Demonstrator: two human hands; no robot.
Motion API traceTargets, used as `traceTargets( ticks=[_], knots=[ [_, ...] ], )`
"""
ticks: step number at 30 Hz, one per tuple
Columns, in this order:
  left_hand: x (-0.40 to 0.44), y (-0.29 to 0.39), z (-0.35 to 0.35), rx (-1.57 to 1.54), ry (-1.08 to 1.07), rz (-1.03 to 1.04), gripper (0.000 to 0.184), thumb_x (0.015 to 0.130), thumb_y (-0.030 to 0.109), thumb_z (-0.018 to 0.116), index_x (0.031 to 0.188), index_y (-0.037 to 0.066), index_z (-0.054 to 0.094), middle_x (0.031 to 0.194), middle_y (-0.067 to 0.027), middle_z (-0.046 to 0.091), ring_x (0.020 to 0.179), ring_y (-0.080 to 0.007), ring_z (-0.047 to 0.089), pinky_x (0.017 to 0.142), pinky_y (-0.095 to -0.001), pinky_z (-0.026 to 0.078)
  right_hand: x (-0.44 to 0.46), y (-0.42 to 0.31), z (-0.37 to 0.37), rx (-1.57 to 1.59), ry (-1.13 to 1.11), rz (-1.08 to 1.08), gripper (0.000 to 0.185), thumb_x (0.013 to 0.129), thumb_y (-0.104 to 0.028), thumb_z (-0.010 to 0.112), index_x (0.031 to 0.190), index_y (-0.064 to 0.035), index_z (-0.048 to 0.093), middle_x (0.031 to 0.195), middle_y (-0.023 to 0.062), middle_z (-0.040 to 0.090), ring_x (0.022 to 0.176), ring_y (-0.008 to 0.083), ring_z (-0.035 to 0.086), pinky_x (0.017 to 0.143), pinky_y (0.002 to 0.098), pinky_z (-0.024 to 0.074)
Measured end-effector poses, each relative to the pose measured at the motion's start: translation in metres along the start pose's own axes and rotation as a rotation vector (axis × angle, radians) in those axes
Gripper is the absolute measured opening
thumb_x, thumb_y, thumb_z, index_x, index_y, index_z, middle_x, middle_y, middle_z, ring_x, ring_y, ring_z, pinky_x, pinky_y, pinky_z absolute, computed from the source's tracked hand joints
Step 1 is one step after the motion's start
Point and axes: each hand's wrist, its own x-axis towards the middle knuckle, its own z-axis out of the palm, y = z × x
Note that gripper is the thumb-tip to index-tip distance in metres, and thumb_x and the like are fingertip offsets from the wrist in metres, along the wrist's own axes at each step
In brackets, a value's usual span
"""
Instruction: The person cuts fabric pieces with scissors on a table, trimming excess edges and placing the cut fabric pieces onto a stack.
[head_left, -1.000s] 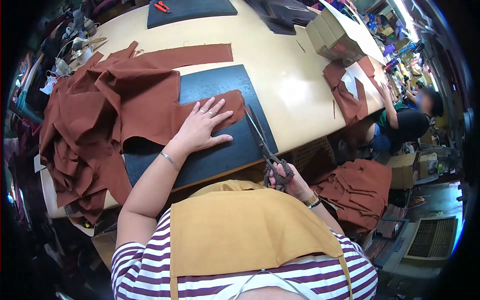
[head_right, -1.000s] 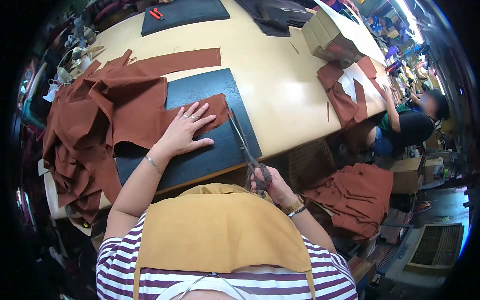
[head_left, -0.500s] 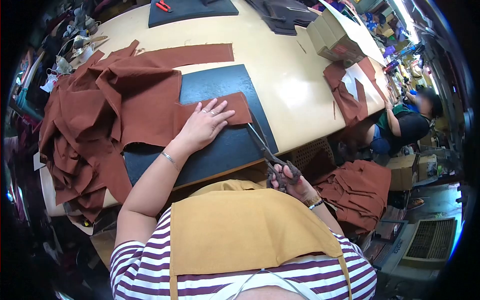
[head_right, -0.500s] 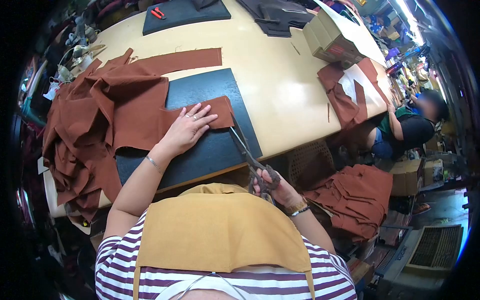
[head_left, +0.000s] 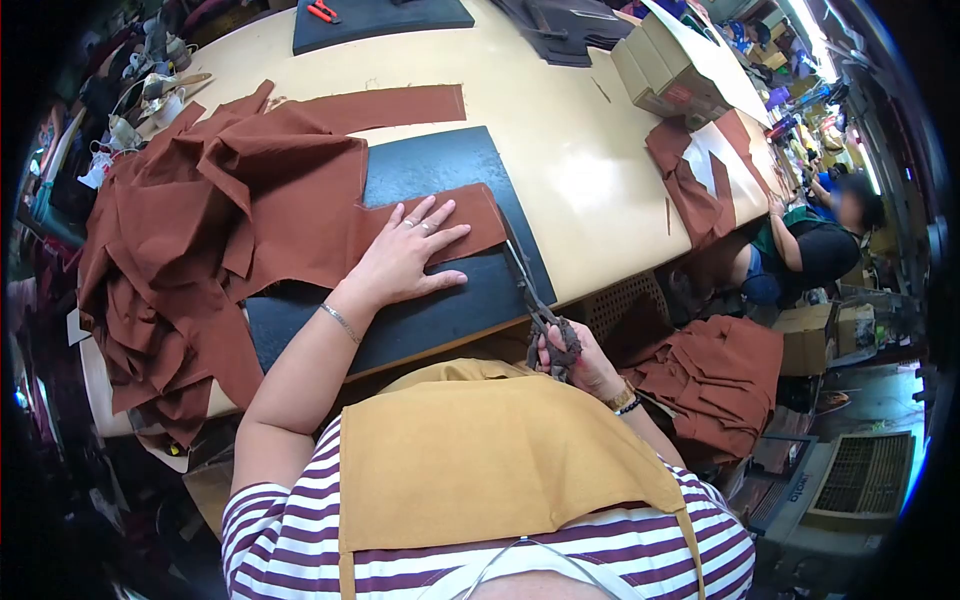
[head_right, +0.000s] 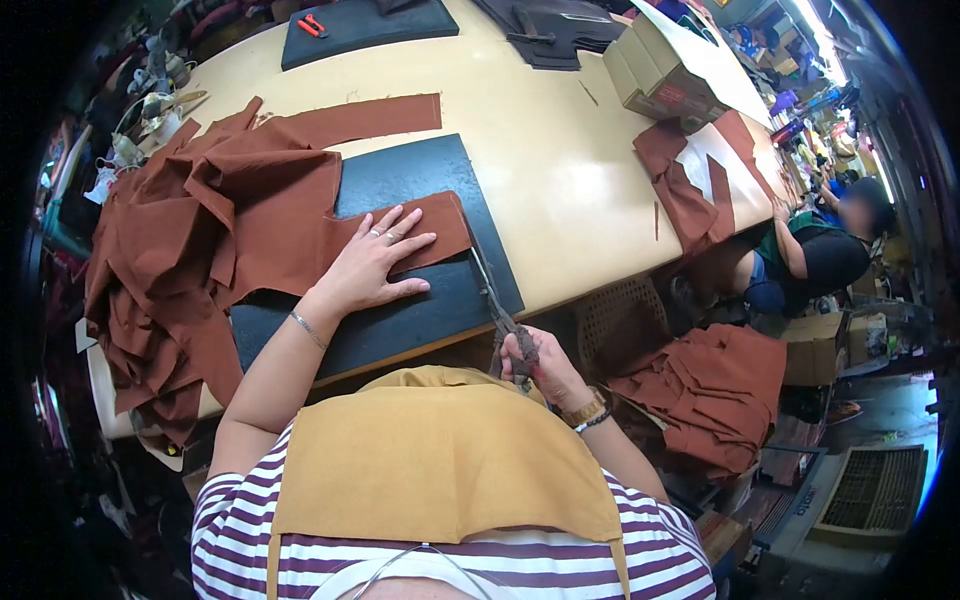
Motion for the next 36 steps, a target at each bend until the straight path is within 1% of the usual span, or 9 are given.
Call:
traceTargets(
  ticks=[7, 10, 13, 16, 19, 22, 25, 31, 36],
  knots=[
    [0.0, 0.0, 0.0, 0.009, 0.009, -0.001, 0.069, 0.08, 0.059, 0.059, 0.135, 0.019, 0.048, 0.149, -0.0126, 0.031, 0.14, -0.0339, 0.022, 0.111, -0.0568, 0.019, -0.012, -0.006, -0.005, -0.108, -0.054, -0.019, 0.018, 0.088, -0.02, 0.062, 0.082, -0.0054, 0.055, 0.073, 0.0003, 0.055, 0.062, 0.0086, 0.056, 0.058, 0.0228, 0.0459],
    [0.001, 0.001, -0.001, 0.013, -0.004, 0.004, 0.071, 0.079, 0.06, 0.06, 0.135, 0.019, 0.048, 0.149, -0.0127, 0.031, 0.14, -0.0341, 0.022, 0.111, -0.0569, 0.018, -0.016, -0.005, -0.007, -0.079, -0.06, -0.032, 0.018, 0.089, -0.021, 0.062, 0.082, -0.0053, 0.056, 0.073, 0.0007, 0.055, 0.062, 0.0088, 0.056, 0.058, 0.0227, 0.0456],
    [0.001, 0.004, -0.002, 0.005, -0.035, 0.039, 0.074, 0.077, 0.062, 0.06, 0.136, 0.019, 0.048, 0.149, -0.0127, 0.03, 0.14, -0.0342, 0.021, 0.111, -0.057, 0.018, -0.012, -0.005, -0.001, -0.002, 0.008, 0.008, 0.018, 0.089, -0.021, 0.061, 0.082, -0.0052, 0.056, 0.074, 0.0012, 0.056, 0.063, 0.0092, 0.056, 0.058, 0.0229, 0.0462],
    [0.002, 0.007, 0.002, 0.007, -0.051, 0.065, 0.077, 0.075, 0.064, 0.061, 0.136, 0.02, 0.047, 0.149, -0.013, 0.03, 0.14, -0.0341, 0.021, 0.111, -0.0571, 0.018, -0.002, 0.001, 0.001, 0.085, 0.028, -0.013, 0.02, 0.089, -0.022, 0.061, 0.082, -0.005, 0.056, 0.074, 0.0012, 0.056, 0.063, 0.0097, 0.057, 0.058, 0.0231, 0.0464],
    [0.002, 0.006, 0.002, 0.001, -0.041, 0.063, 0.077, 0.075, 0.064, 0.061, 0.136, 0.02, 0.047, 0.149, -0.0132, 0.03, 0.14, -0.0343, 0.021, 0.111, -0.057, 0.018, -0.005, -0.005, 0.004, 0.017, 0.049, 0.013, 0.019, 0.09, -0.022, 0.061, 0.082, -0.0051, 0.056, 0.075, 0.0011, 0.055, 0.062, 0.0097, 0.057, 0.058, 0.0232, 0.0463],
    [0.002, 0.005, 0.001, 0.008, -0.03, 0.044, 0.077, 0.075, 0.064, 0.061, 0.136, 0.019, 0.048, 0.149, -0.0132, 0.03, 0.14, -0.0344, 0.022, 0.111, -0.0571, 0.018, -0.006, 0.004, -0.005, -0.025, -0.064, -0.073, 0.018, 0.09, -0.021, 0.061, 0.083, -0.0051, 0.056, 0.074, 0.0009, 0.055, 0.062, 0.0097, 0.057, 0.058, 0.0234, 0.0464],
    [0.002, 0.005, 0.001, 0.009, -0.029, 0.051, 0.077, 0.075, 0.064, 0.062, 0.135, 0.019, 0.048, 0.149, -0.0132, 0.031, 0.14, -0.0344, 0.022, 0.111, -0.0576, 0.018, -0.008, 0.004, -0.005, -0.055, -0.048, -0.054, 0.018, 0.09, -0.022, 0.061, 0.084, -0.0049, 0.056, 0.074, 0.0008, 0.055, 0.062, 0.0099, 0.057, 0.058, 0.0235, 0.0465],
    [0.002, 0.011, 0.003, -0.01, -0.064, 0.104, 0.077, 0.075, 0.064, 0.061, 0.136, 0.019, 0.047, 0.149, -0.0133, 0.03, 0.14, -0.0343, 0.022, 0.11, -0.0582, 0.018, 0.005, 0.004, 0.004, 0.094, 0.054, -0.007, 0.018, 0.089, -0.021, 0.062, 0.084, -0.0053, 0.056, 0.074, 0.0012, 0.055, 0.063, 0.0101, 0.057, 0.059, 0.0233, 0.0464],
    [0.002, 0.01, 0.002, -0.015, -0.051, 0.099, 0.077, 0.075, 0.064, 0.061, 0.136, 0.02, 0.047, 0.149, -0.0135, 0.03, 0.14, -0.0346, 0.022, 0.11, -0.0583, 0.019, 0.003, 0.003, 0.005, 0.021, 0.004, -0.075, 0.017, 0.089, -0.021, 0.063, 0.085, -0.0054, 0.056, 0.075, 0.0013, 0.056, 0.064, 0.0101, 0.056, 0.06, 0.0235, 0.0464]
  ],
)
